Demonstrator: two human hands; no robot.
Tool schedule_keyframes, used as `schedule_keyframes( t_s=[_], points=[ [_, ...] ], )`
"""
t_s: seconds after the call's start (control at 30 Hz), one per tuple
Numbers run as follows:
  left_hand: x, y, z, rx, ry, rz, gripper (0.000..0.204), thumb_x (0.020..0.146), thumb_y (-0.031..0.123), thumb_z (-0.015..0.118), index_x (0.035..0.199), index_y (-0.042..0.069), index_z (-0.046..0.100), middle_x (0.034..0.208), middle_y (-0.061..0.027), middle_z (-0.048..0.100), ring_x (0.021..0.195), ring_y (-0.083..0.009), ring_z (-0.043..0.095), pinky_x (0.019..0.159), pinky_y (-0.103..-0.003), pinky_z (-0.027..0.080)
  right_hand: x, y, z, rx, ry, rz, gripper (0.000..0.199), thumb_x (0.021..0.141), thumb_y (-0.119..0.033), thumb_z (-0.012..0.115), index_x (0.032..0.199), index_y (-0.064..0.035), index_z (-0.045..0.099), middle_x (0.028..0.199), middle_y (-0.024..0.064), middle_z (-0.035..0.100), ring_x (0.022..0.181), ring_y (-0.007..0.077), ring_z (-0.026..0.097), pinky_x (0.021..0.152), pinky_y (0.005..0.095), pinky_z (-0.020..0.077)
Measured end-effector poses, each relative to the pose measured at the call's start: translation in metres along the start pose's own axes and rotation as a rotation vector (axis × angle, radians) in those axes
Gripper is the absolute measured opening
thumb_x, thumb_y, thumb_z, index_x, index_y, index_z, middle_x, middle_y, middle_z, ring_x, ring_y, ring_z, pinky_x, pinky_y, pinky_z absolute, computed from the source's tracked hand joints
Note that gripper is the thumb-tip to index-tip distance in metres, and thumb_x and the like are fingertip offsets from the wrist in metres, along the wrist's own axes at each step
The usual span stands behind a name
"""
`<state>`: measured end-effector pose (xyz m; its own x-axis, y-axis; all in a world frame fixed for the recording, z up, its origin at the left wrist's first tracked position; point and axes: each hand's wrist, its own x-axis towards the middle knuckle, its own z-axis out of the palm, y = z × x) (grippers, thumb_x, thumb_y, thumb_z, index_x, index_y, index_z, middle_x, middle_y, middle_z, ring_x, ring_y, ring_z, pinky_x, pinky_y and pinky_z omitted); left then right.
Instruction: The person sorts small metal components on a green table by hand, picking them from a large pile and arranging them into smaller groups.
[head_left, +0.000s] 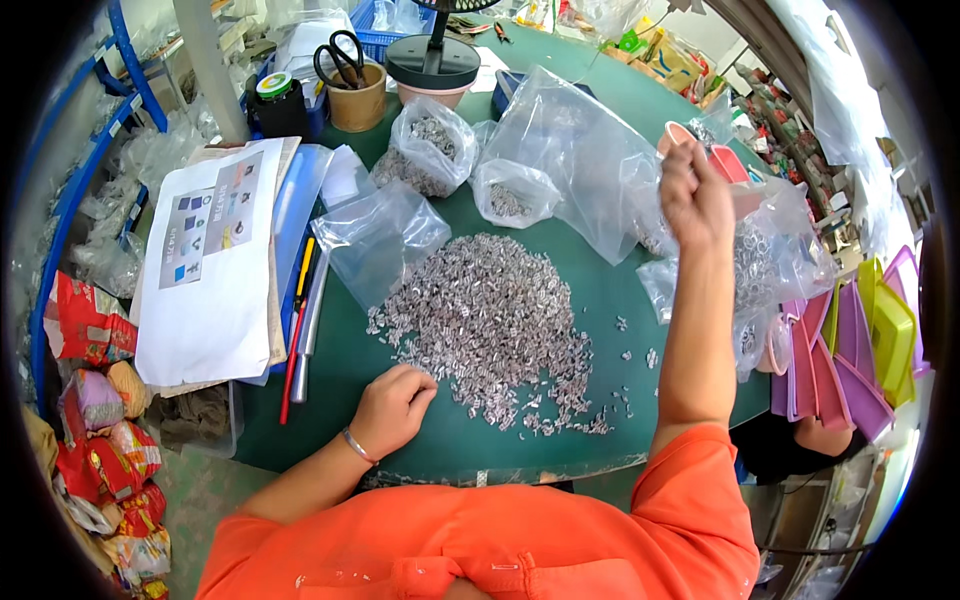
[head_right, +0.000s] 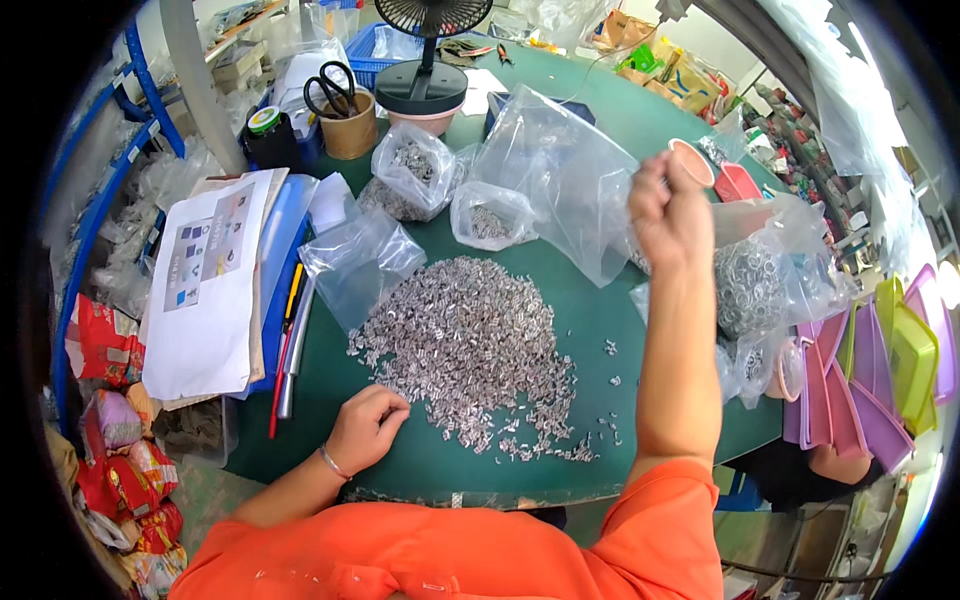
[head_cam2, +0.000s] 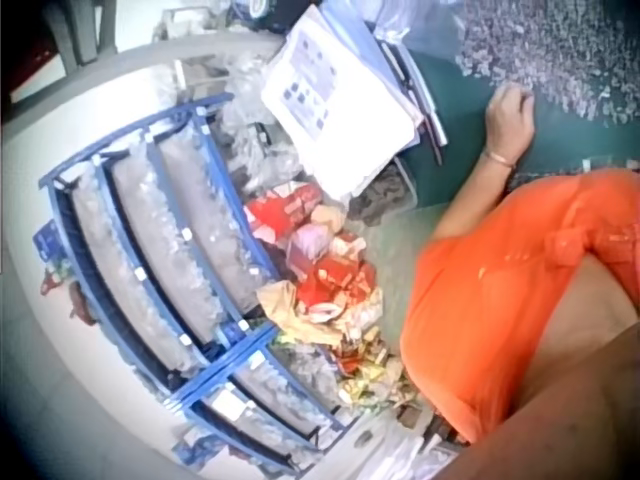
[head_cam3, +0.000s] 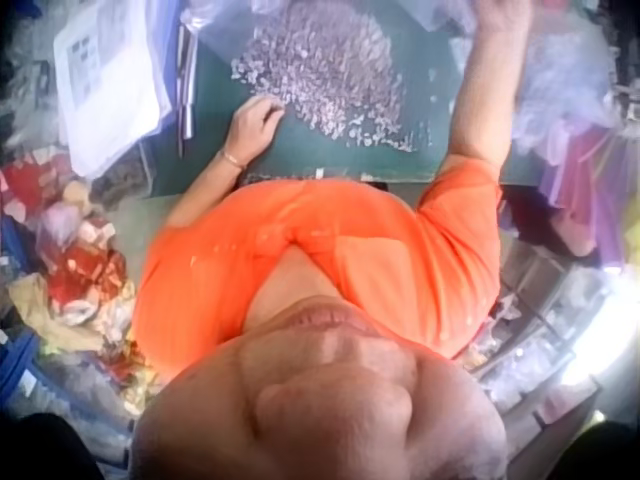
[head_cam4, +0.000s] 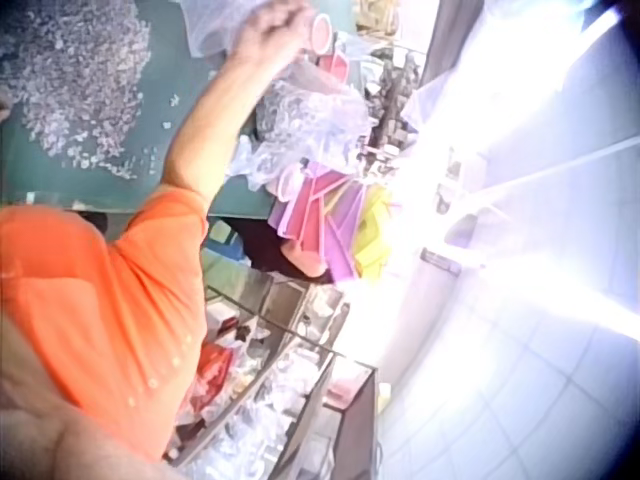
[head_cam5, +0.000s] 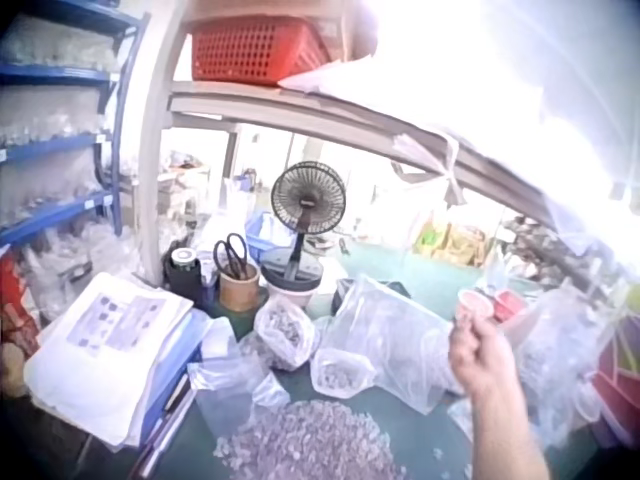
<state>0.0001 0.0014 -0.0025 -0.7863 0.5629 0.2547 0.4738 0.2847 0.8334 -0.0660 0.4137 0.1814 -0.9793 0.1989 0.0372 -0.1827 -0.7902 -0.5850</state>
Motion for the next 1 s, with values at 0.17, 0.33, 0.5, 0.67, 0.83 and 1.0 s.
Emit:
schedule_keyframes(
  t_s=[0.17,0.33,0.5,0.67,0.83,1.0],
  points=[
    [0.005,0.006,0.0,0.027,-0.007,-0.041,0.004,0.083,0.002,0.068,0.085,0.002,0.065,0.084,-0.012,0.065,0.079,-0.0321,0.065,0.069,-0.038,0.052,0.126,-0.052,-0.005,-0.029,0.57,-0.336,0.004,0.1,-0.005,0.045,0.096,-0.0036,0.045,0.084,0.0063,0.043,0.068,0.0171,0.041,0.059,0.0305,0.0409],
    [0.005,0.006,0.0,0.023,0.005,-0.038,0.005,0.081,0.001,0.07,0.084,0.002,0.066,0.084,-0.0115,0.066,0.077,-0.0305,0.065,0.068,-0.037,0.053,0.226,-0.031,-0.036,-0.012,0.615,-0.245,0.008,0.097,-0.003,0.046,0.103,-0.0046,0.049,0.091,0.0075,0.047,0.074,0.0203,0.047,0.062,0.036,0.0494],
    [0.008,0.008,0.001,-0.001,-0.006,-0.054,0.007,0.08,-0.001,0.071,0.084,0.001,0.067,0.082,-0.0123,0.067,0.074,-0.0295,0.065,0.065,-0.036,0.052,0.29,-0.007,-0.119,-0.715,0.504,-0.037,0.03,0.092,-0.01,0.049,0.12,-0.0006,0.055,0.122,0.0193,0.058,0.103,0.0346,0.062,0.088,0.049,0.0526],
    [0.008,0.008,0.0,-0.007,-0.004,-0.078,0.008,0.08,-0.001,0.071,0.086,0.002,0.066,0.082,-0.0124,0.066,0.074,-0.03,0.066,0.064,-0.036,0.052,0.263,0.038,-0.141,-2.567,0.054,0.163,0.032,0.089,-0.019,0.056,0.115,-0.0035,0.067,0.119,0.0217,0.066,0.116,0.0384,0.061,0.099,0.0453,0.0471],
    [0.006,0.009,-0.001,-0.023,0.003,-0.122,0.009,0.081,-0.001,0.07,0.088,0.002,0.065,0.084,-0.0125,0.067,0.075,-0.0308,0.066,0.065,-0.037,0.054,0.227,0.05,-0.089,-2.603,-0.029,0.362,0.041,0.093,-0.021,0.055,0.13,-0.0063,0.059,0.138,0.0206,0.056,0.132,0.0353,0.051,0.11,0.0481,0.0377],
    [0.007,0.009,-0.003,-0.088,0.054,-0.172,0.008,0.083,0.0,0.07,0.089,0.001,0.065,0.084,-0.0134,0.066,0.074,-0.0312,0.065,0.065,-0.037,0.052,0.274,0.049,-0.155,-2.306,0.03,-0.001,0.043,0.097,-0.034,0.047,0.124,-0.0046,0.062,0.132,0.0227,0.059,0.127,0.0369,0.053,0.106,0.0445,0.0403]
  ],
)
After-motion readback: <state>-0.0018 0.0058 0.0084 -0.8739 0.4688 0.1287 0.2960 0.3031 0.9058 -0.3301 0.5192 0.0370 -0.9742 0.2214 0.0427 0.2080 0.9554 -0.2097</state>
